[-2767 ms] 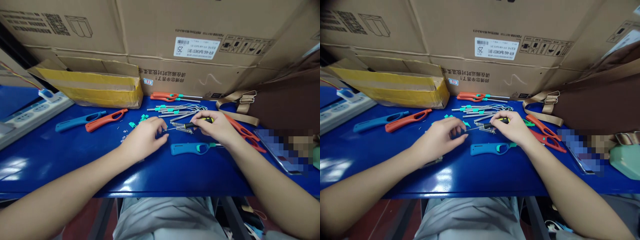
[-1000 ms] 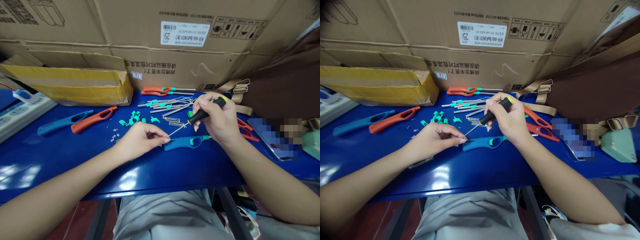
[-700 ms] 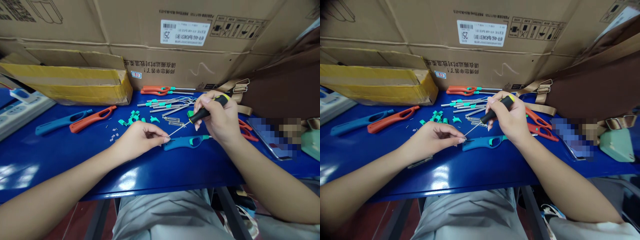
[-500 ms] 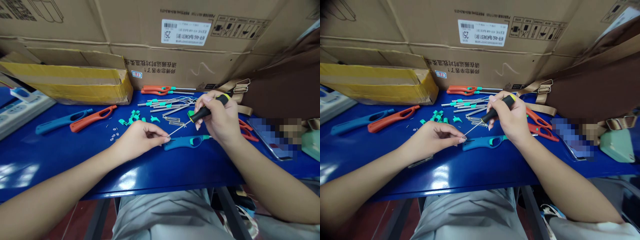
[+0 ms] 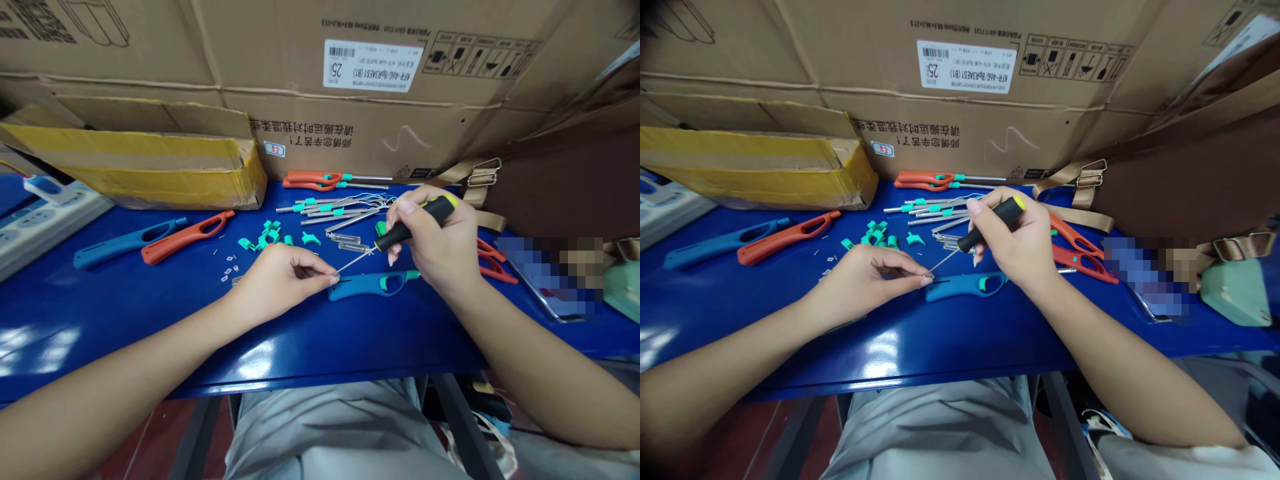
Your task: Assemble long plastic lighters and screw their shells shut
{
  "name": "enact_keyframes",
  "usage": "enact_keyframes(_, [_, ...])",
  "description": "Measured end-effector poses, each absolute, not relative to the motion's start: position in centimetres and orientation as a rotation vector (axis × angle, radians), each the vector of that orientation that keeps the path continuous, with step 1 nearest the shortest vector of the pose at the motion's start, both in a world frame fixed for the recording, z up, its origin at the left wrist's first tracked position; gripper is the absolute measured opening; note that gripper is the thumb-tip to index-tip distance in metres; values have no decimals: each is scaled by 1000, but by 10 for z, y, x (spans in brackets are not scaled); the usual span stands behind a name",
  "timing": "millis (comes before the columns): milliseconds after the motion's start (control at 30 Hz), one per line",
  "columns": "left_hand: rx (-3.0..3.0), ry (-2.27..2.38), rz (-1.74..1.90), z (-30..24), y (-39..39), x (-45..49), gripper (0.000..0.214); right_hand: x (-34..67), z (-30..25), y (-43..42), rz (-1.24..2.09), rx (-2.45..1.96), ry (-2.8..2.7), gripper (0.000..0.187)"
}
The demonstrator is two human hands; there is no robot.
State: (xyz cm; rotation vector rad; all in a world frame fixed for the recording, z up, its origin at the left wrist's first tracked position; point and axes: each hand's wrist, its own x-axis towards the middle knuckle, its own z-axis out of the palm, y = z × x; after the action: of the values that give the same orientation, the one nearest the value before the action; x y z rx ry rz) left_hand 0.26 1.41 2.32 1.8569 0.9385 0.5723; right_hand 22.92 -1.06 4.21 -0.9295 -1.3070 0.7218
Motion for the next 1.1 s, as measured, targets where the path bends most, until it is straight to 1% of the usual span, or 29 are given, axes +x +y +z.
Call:
enact_keyframes(200, [2027,831,588,26,14,4,15,221,51,-16,641,-946,-1334,35])
enact_keyframes(333, [2219,729,609,25,15,2,38,214,66,-11,553,-982,-1416,38])
enact_keyframes(400, [2290,720,603,22,15,0,42,209,74,-9,516,-1018,-1481,40])
enact_keyframes(533, [2391,677,556,14,13,1,41,195,83,-7,469,-1049,-1586,40])
enact_keyframes(767, [2476,693,503,8,8,2,31,182,75,-6,413,-1073,-1725,41])
enact_keyframes(1100, [2480,695,484,8,8,2,29,182,71,-5,393,-1087,-1727,41])
